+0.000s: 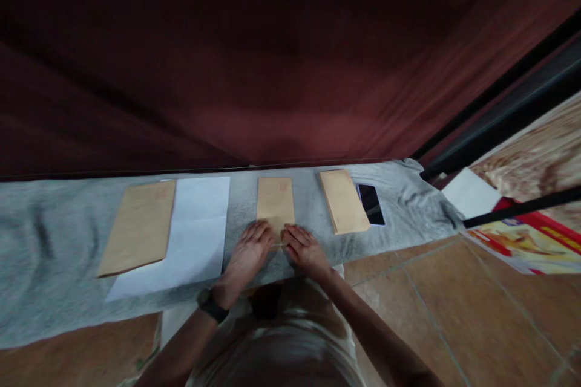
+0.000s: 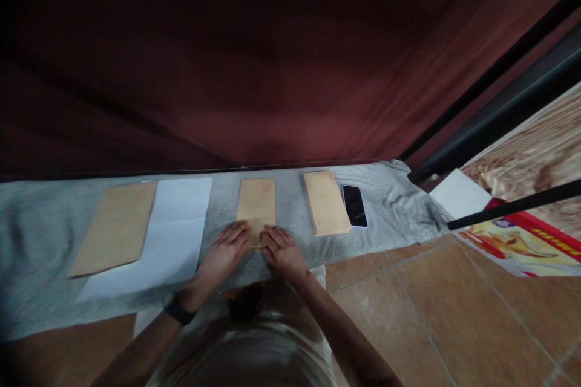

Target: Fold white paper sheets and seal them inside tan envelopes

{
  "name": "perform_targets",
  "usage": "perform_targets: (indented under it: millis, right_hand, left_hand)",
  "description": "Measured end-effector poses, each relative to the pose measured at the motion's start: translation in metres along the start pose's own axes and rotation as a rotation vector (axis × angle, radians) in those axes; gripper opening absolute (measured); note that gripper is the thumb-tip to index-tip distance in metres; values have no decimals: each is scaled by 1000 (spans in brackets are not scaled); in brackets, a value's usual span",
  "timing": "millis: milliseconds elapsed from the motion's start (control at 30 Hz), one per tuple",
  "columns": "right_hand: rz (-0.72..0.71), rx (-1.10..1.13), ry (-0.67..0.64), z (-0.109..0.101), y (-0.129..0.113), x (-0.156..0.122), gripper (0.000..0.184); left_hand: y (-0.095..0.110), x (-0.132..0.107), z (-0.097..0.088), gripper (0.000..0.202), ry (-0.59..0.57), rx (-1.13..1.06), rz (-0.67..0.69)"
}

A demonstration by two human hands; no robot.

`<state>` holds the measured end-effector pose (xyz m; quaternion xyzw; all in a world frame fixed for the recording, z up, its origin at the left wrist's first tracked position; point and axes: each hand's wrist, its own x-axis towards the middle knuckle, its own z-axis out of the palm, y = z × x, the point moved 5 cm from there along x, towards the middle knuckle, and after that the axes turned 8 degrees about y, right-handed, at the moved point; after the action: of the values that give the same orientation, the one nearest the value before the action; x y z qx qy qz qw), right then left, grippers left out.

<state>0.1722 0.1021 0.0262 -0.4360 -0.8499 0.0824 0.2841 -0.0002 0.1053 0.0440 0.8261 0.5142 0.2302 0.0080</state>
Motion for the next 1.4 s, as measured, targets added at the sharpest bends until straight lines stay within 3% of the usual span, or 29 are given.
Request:
perform_targets:
  millis: [200,367,500,667,933,1400]
  right_hand:
    - [14,-14,26,-3,-4,-2,42]
    - [26,22,26,-11,-6,1,43]
    - [38,36,32,-11,-7,2,42]
    - [54,63,38,-11,-7,2,40]
    - [68,127,43,-12,-4,0,42]
    - [134,165,124,-9,13,0,38]
  left_hand:
    - [12,64,25,50,35,-51,-2]
    - [-21,117,50,59,8,29,-49]
    - [-40,132,61,57,-9,34,-31]
    - [-34,120,65,56,-36,4,58]
    - [-15,77,56,56,-99,-29,193]
    - [11,-4,20,57,-116,-90,254]
